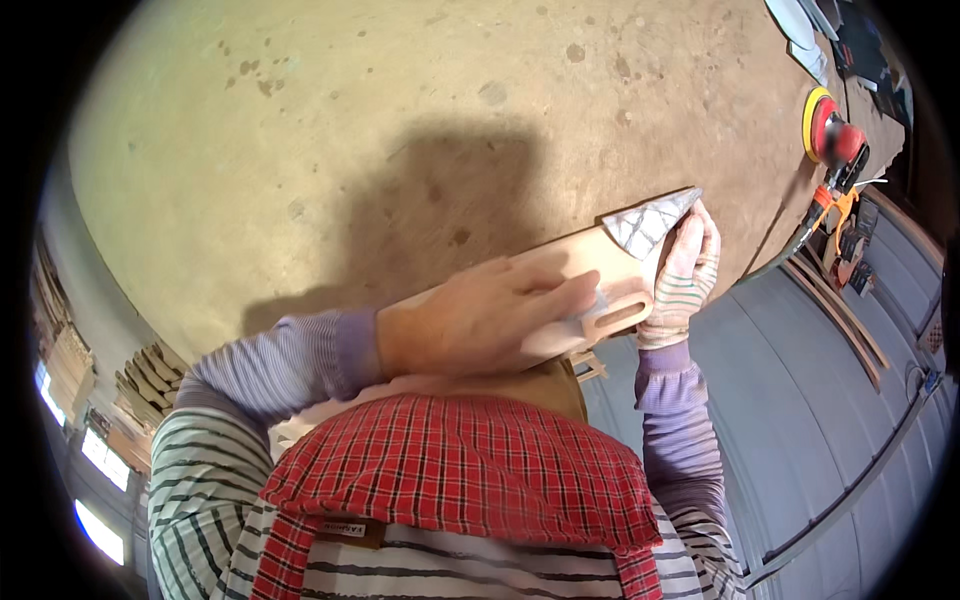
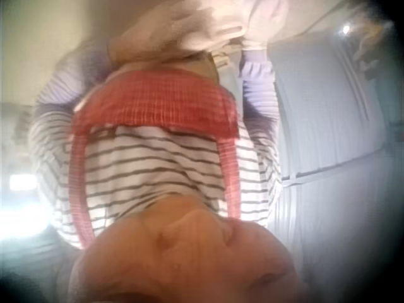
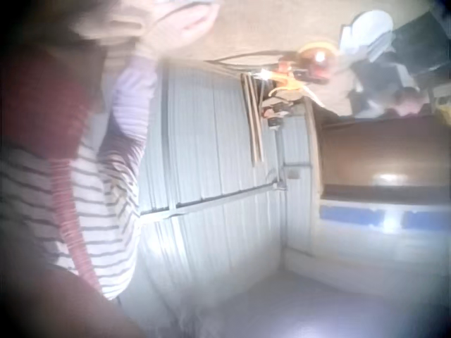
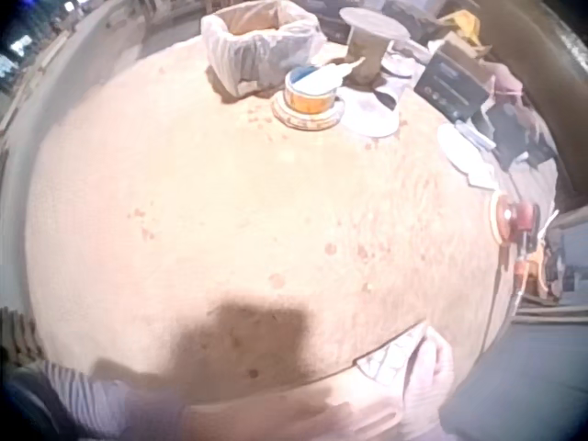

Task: The person sands a wooden component for furniture, using small pieces of sandpaper to smooth the surfaces and edges, and occasionally applying a white substance to fills gaps or imperfections.

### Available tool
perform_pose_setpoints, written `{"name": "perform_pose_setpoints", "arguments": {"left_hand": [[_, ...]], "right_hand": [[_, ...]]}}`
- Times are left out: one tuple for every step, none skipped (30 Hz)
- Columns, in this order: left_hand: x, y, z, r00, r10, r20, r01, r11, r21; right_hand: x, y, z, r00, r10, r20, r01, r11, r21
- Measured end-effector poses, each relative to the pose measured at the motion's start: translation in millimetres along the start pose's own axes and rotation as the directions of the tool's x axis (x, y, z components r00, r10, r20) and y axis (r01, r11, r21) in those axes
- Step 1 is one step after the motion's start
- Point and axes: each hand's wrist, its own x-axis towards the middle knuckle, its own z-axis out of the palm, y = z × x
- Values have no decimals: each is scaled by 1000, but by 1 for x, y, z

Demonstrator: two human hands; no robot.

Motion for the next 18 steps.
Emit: {"name": "perform_pose_setpoints", "arguments": {"left_hand": [[0, -5, 4, 1000, 19, -21, -18, 999, 34], [2, -12, 11, 998, 39, -41, -36, 997, 68], [1, -13, 18, 996, 46, -73, -38, 993, 108], [9, -11, 18, 1000, 14, 4, -14, 996, 86], [21, -11, 17, 997, -16, 82, 11, 998, 66], [33, -13, 12, 986, -28, 164, 18, 998, 60], [24, -15, 16, 993, 18, 117, -27, 996, 79], [14, -11, 8, 993, 26, 111, -33, 998, 57], [3, -5, -1, 994, 23, 104, -27, 999, 33], [-2, -4, -4, 995, 22, 94, -23, 1000, 10], [2, -5, 1, 998, 48, 43, -49, 999, 1], [9, -9, 4, 997, 71, 39, -72, 997, 23], [15, -12, 7, 995, 88, 37, -89, 995, 36], [22, -16, 11, 994, 105, 35, -106, 993, 49], [35, -24, 14, 983, 101, 150, -110, 993, 48], [31, -24, 15, 988, 102, 112, -106, 994, 37], [21, -21, 15, 992, 102, 74, -104, 994, 25], [11, -17, 13, 995, 97, 36, -97, 995, 9]], "right_hand": [[-2, -3, 2, 1000, 7, -4, -7, 1000, 27], [-2, -6, 4, 1000, 14, -7, -14, 998, 55], [0, -8, 5, 999, 21, 24, -22, 998, 64], [-3, -17, 9, 997, 80, 22, -82, 992, 95], [-6, -16, 7, 996, 91, 9, -92, 995, 45], [-3, -15, 7, 996, 84, -10, -84, 996, 5], [-2, -13, 6, 998, 64, -10, -64, 998, 17], [-2, -10, 5, 999, 45, -10, -45, 999, 28], [-3, -7, 2, 999, 37, -4, -37, 999, 38], [-3, -7, 4, 999, 33, -1, -33, 998, 51], [-5, -11, 8, 1000, 30, 2, -30, 998, 64], [-6, -13, 11, 1000, 29, 8, -29, 997, 78], [-7, -15, 8, 998, 56, 3, -56, 996, 70], [-10, -15, 6, 997, 83, 1, -83, 996, 34], [-6, -16, 7, 996, 92, -5, -92, 996, 6], [-3, -18, 8, 995, 101, -11, -101, 995, -21], [-6, -11, 5, 997, 68, 31, -70, 993, 96], [-6, -9, 2, 998, 67, 21, -69, 995, 79]]}}
